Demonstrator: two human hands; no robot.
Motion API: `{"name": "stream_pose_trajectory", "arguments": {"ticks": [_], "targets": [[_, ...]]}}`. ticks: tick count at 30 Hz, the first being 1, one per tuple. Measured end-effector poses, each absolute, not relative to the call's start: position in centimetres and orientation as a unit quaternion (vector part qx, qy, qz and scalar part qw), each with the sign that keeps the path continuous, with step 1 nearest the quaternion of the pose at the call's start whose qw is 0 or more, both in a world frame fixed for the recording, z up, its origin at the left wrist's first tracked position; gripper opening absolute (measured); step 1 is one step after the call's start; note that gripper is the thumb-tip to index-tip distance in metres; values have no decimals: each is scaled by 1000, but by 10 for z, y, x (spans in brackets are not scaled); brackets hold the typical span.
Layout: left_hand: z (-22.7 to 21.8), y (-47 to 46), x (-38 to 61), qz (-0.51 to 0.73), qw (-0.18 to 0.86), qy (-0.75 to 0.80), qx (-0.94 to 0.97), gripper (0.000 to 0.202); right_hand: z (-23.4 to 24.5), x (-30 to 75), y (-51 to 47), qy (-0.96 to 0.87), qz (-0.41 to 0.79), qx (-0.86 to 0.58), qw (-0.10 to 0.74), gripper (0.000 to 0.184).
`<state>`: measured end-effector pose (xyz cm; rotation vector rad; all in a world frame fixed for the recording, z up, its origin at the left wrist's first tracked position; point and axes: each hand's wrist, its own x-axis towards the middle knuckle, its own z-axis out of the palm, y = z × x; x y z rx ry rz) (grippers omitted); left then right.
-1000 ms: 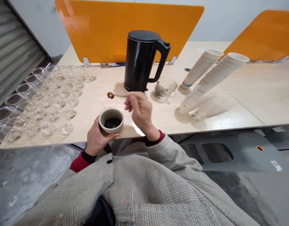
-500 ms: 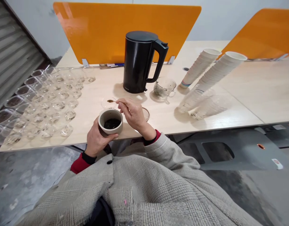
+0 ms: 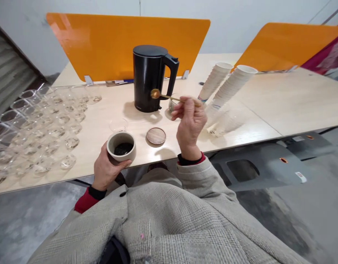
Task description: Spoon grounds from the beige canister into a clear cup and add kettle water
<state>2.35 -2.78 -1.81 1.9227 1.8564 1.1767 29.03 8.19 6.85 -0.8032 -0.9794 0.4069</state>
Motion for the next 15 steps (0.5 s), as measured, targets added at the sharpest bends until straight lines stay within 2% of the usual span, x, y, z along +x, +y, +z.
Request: {"name": "stream_pose_trajectory", "arguments": {"ticks": [4, 10, 13, 15], "targets": [[-20, -27, 24, 400, 104, 636, 651, 103, 67, 330, 109, -399, 131, -437, 796, 22], [-18, -27, 23, 390, 99, 644, 651, 104, 36, 346, 155, -420, 173, -592, 665, 23], [-18, -27, 22, 388, 103, 642, 653, 105, 17, 357, 172, -421, 194, -618, 635, 24], [-19, -27, 22, 391, 98, 642, 653, 105, 5, 370, 176, -472, 210, -576, 634, 28]]}}
